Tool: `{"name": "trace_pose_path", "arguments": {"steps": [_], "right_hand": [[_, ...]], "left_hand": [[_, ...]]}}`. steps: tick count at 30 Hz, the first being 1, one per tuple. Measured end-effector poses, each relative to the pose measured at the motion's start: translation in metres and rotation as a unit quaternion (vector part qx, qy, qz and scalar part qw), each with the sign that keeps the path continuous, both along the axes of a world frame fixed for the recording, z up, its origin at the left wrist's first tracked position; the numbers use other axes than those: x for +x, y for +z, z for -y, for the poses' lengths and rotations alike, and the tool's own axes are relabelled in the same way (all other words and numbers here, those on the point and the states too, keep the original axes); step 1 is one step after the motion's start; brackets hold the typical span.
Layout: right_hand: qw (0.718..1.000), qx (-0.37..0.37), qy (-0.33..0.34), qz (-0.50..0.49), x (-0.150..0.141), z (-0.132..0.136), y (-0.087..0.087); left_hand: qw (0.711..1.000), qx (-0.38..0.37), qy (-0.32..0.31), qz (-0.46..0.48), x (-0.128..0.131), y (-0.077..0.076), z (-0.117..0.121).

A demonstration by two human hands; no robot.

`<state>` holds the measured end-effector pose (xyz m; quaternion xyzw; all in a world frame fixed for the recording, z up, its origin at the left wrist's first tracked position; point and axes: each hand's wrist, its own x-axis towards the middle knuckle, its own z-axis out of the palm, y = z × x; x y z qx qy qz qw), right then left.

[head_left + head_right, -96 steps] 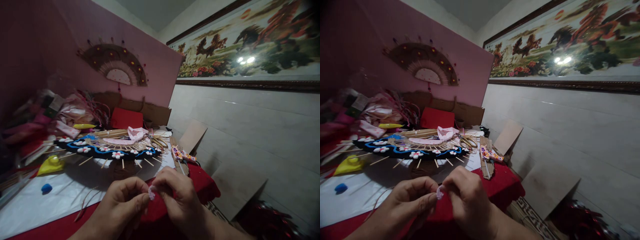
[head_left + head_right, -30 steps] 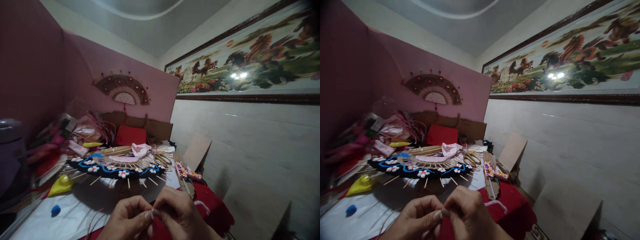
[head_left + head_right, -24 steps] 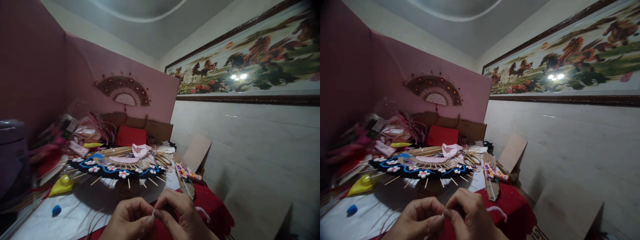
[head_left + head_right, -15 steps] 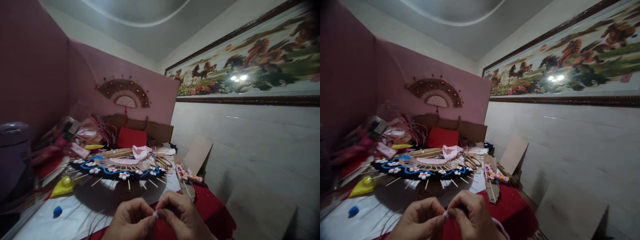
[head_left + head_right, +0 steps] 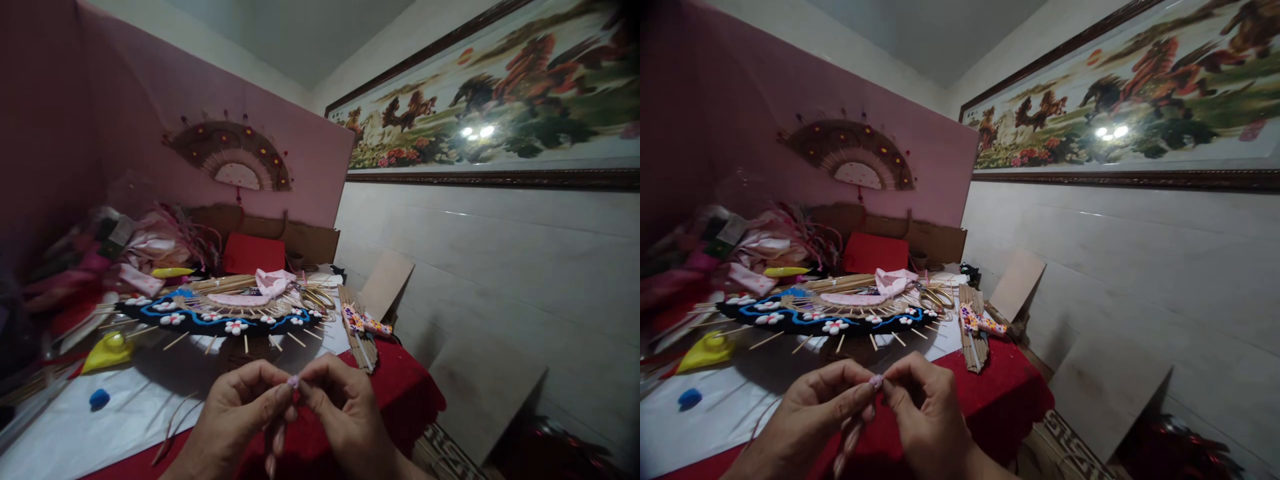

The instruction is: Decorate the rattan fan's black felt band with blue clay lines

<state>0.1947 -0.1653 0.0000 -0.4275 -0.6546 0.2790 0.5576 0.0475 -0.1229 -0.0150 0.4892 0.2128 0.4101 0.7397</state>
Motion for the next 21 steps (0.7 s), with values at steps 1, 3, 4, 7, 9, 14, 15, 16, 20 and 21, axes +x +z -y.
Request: {"name": "trace_pose_path", "arguments": {"steps": [1, 3, 4, 7, 9, 14, 15, 16, 20, 21], "right_hand": [[0.999, 0.024, -0.013, 0.025, 0.000, 0.000, -0.001], [0.995, 0.070, -0.036, 0.065, 0.000, 0.002, -0.003], [0.992, 0.086, -0.044, 0.077, -0.001, 0.003, -0.004], [0.989, 0.103, -0.053, 0.092, -0.001, 0.005, -0.005], [0.987, 0.111, -0.051, 0.101, -0.001, 0.006, -0.004], [0.998, 0.045, -0.016, 0.034, -0.001, 0.003, -0.004], [1.000, -0.003, 0.003, -0.009, -0.002, 0.001, -0.005], [0.997, -0.049, 0.024, -0.052, -0.003, 0.000, -0.006], [0.999, -0.037, 0.022, -0.030, -0.007, -0.001, -0.012], [1.000, 0.014, 0.000, 0.027, -0.007, 0.000, -0.014]], "left_hand": [[1.000, -0.001, 0.007, 0.000, 0.000, 0.001, 0.000], [1.000, -0.001, 0.027, -0.010, 0.000, 0.003, 0.002], [0.999, -0.001, 0.039, -0.018, 0.000, 0.004, 0.003], [0.998, 0.002, 0.057, -0.042, -0.001, 0.006, 0.003], [0.998, 0.010, 0.050, -0.041, -0.002, 0.004, 0.002], [0.998, 0.016, 0.024, -0.051, -0.002, -0.001, 0.001], [0.998, 0.015, 0.025, -0.052, -0.001, -0.001, 0.001], [0.998, 0.014, 0.029, -0.054, -0.001, -0.001, 0.001], [0.993, 0.038, 0.071, -0.091, -0.002, 0.003, 0.003], [0.988, 0.054, 0.088, -0.112, -0.002, 0.004, 0.003]]}}
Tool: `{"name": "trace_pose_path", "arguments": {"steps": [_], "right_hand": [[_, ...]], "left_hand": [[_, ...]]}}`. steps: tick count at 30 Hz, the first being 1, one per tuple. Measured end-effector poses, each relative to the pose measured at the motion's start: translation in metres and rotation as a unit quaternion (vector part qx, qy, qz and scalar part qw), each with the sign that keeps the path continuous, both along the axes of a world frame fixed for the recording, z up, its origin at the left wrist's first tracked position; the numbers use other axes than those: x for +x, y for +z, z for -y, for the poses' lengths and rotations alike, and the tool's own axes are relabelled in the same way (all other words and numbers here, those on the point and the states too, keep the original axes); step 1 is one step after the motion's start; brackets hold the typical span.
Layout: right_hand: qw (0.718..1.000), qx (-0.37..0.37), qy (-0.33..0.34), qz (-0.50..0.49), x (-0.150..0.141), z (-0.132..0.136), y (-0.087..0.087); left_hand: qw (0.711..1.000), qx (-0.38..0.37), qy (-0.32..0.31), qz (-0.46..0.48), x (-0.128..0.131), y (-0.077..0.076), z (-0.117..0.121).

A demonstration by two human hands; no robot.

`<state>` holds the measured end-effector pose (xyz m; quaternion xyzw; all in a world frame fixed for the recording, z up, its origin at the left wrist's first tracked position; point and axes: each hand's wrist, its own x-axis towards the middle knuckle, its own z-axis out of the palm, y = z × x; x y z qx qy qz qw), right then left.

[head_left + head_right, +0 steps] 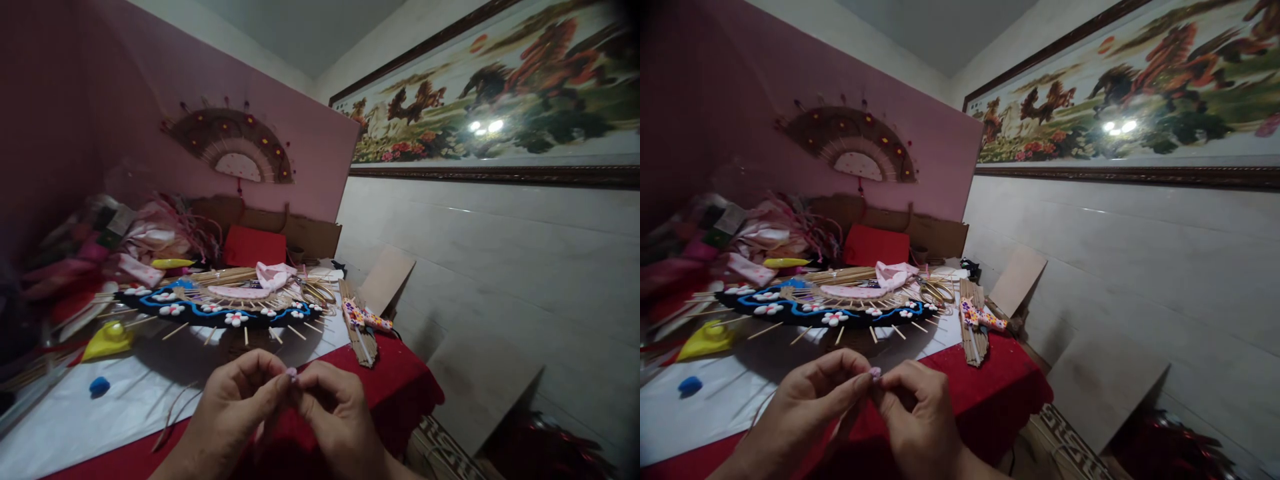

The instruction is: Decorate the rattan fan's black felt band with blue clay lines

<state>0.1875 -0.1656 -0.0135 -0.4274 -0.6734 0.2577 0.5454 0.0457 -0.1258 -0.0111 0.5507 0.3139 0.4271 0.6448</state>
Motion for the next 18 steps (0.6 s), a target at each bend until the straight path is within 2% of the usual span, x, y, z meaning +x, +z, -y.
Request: {"name": "trace_pose_path", "arguments": {"steps": [1, 3, 6, 8, 12, 15, 18], "right_hand": [[0.996, 0.058, -0.018, 0.065, 0.001, 0.002, -0.001], [0.967, 0.162, -0.032, 0.194, 0.005, 0.005, -0.001], [0.919, 0.243, -0.023, 0.310, 0.015, 0.010, 0.007], [0.922, 0.227, -0.015, 0.314, 0.022, 0.010, 0.015], [0.983, 0.062, 0.010, 0.175, 0.029, 0.004, 0.024], [0.998, -0.016, 0.015, 0.067, 0.027, 0.000, 0.016], [1.000, 0.003, 0.012, 0.020, 0.019, 0.002, 0.003]], "left_hand": [[0.999, 0.024, 0.015, -0.026, 0.000, 0.001, 0.000], [0.991, 0.090, 0.036, -0.088, -0.001, 0.001, 0.001], [0.969, 0.172, 0.018, -0.175, -0.002, 0.003, 0.003], [0.969, 0.154, -0.037, -0.191, -0.002, 0.005, 0.006], [0.981, 0.013, -0.160, -0.111, -0.004, 0.007, 0.009], [0.984, -0.030, -0.174, -0.038, -0.005, 0.005, 0.006], [0.988, -0.039, -0.146, -0.004, -0.004, 0.004, 0.003]]}}
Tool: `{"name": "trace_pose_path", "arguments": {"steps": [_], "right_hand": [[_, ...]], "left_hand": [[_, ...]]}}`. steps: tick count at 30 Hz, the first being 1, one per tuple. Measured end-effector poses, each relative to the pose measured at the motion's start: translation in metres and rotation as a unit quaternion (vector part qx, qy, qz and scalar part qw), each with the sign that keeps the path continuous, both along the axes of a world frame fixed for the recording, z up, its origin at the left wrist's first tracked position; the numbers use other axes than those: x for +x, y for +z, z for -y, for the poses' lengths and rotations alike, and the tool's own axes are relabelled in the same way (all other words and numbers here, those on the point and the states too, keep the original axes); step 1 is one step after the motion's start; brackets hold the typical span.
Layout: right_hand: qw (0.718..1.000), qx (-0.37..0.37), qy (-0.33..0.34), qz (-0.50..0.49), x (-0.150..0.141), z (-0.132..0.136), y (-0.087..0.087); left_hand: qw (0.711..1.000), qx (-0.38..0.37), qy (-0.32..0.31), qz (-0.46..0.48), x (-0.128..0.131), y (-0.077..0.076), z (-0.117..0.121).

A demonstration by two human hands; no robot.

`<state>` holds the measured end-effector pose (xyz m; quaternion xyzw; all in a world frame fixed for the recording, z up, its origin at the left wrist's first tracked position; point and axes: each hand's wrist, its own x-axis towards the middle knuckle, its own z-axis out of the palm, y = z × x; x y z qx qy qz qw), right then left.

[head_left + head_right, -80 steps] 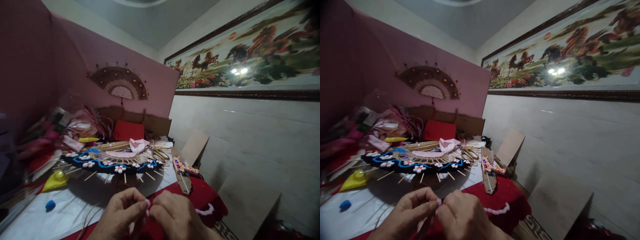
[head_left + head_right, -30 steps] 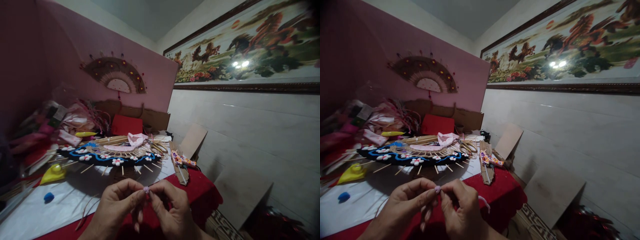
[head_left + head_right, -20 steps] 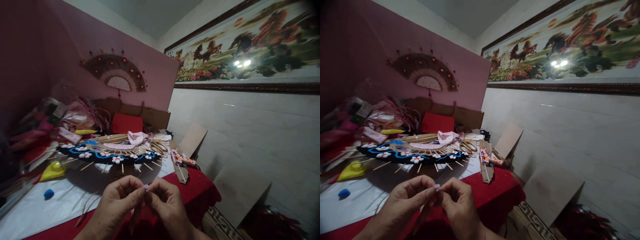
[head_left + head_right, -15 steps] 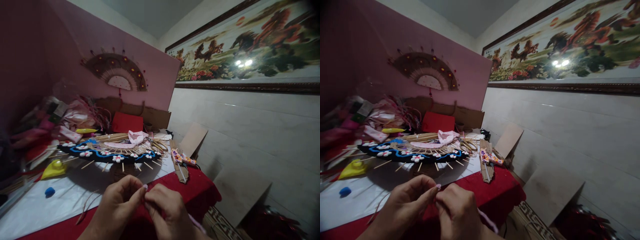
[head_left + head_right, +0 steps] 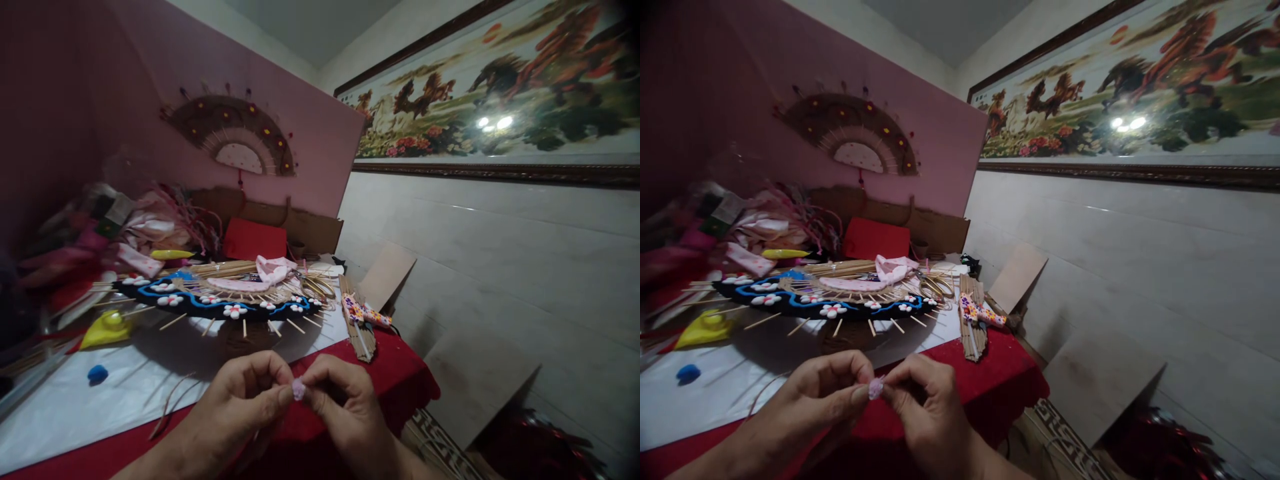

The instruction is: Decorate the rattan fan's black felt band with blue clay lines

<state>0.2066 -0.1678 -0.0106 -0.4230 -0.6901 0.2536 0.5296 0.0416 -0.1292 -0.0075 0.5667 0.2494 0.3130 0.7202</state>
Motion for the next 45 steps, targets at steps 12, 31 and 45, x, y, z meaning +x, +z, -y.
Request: {"name": "trace_pose_path", "arguments": {"steps": [12, 31, 45], "right_hand": [[0.996, 0.064, -0.050, 0.042, -0.014, 0.012, -0.008], [0.989, 0.028, -0.013, 0.142, -0.004, 0.004, 0.019], [0.982, 0.033, -0.056, 0.180, -0.006, 0.003, 0.013]], "left_hand": [[0.988, 0.116, 0.094, -0.038, -0.001, 0.001, 0.003], [0.987, 0.093, 0.116, -0.057, -0.001, 0.004, -0.003], [0.995, -0.020, 0.102, -0.009, 0.002, 0.007, -0.008]]}}
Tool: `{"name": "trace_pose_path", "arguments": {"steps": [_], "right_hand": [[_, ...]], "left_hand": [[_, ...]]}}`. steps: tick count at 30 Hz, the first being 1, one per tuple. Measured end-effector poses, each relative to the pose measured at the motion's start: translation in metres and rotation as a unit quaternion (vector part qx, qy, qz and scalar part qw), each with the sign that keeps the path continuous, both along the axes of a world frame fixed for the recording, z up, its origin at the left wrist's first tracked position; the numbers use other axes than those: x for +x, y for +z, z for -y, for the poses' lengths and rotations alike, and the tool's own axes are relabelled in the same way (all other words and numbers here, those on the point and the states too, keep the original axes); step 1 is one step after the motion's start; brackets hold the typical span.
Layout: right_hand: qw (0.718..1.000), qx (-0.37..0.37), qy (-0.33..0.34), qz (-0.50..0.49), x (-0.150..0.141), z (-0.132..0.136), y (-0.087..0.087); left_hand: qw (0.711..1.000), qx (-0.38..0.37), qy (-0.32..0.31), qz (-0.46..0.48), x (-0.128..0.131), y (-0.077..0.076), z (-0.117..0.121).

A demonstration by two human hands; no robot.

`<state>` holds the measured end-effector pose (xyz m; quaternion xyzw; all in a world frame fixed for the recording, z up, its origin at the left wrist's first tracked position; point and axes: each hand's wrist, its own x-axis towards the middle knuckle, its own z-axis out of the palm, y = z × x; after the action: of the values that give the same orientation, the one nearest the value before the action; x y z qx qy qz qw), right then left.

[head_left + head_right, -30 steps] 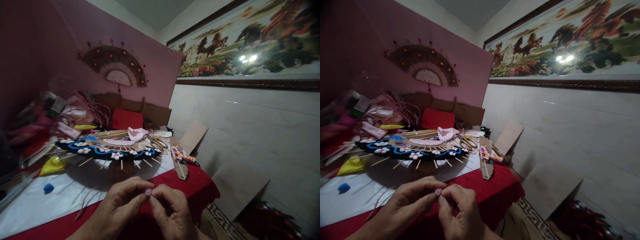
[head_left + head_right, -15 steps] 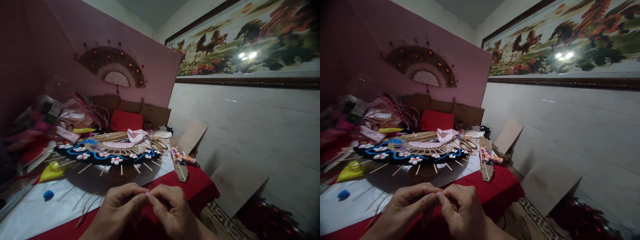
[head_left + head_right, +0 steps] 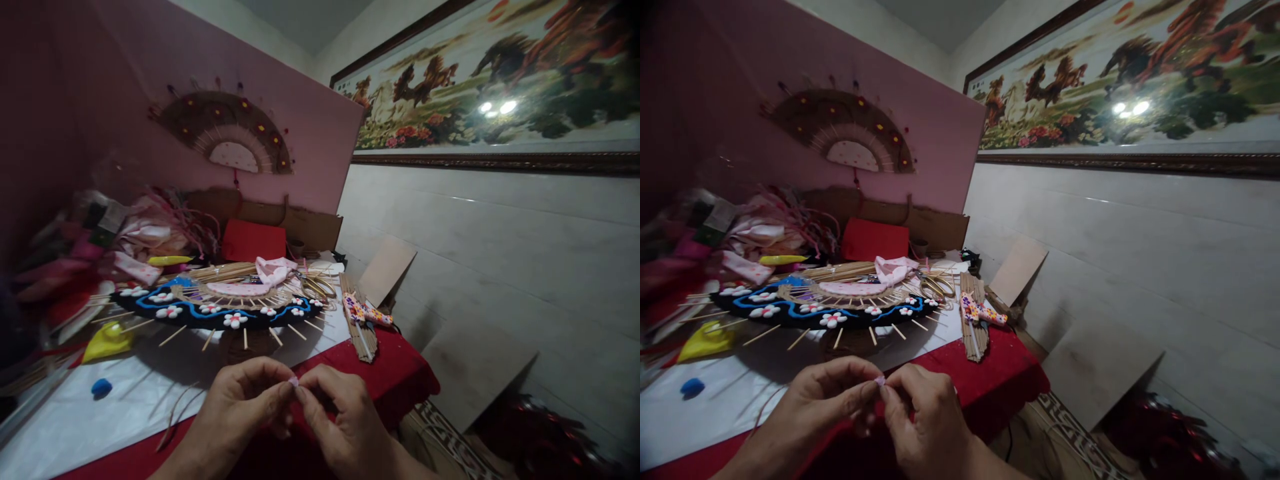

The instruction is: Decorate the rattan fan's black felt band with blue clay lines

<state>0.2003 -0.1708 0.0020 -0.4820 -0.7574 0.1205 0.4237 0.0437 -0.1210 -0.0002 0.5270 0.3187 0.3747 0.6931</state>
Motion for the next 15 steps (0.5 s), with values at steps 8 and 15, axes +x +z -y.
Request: {"name": "trace_pose_path", "arguments": {"steps": [8, 15], "right_hand": [[0.996, 0.059, 0.004, 0.071, 0.000, 0.002, -0.007], [0.965, 0.101, 0.064, 0.231, 0.007, 0.000, 0.009]], "left_hand": [[0.999, 0.028, 0.024, -0.036, 0.000, -0.007, -0.002], [0.990, 0.100, 0.012, -0.102, -0.001, -0.004, 0.006]]}}
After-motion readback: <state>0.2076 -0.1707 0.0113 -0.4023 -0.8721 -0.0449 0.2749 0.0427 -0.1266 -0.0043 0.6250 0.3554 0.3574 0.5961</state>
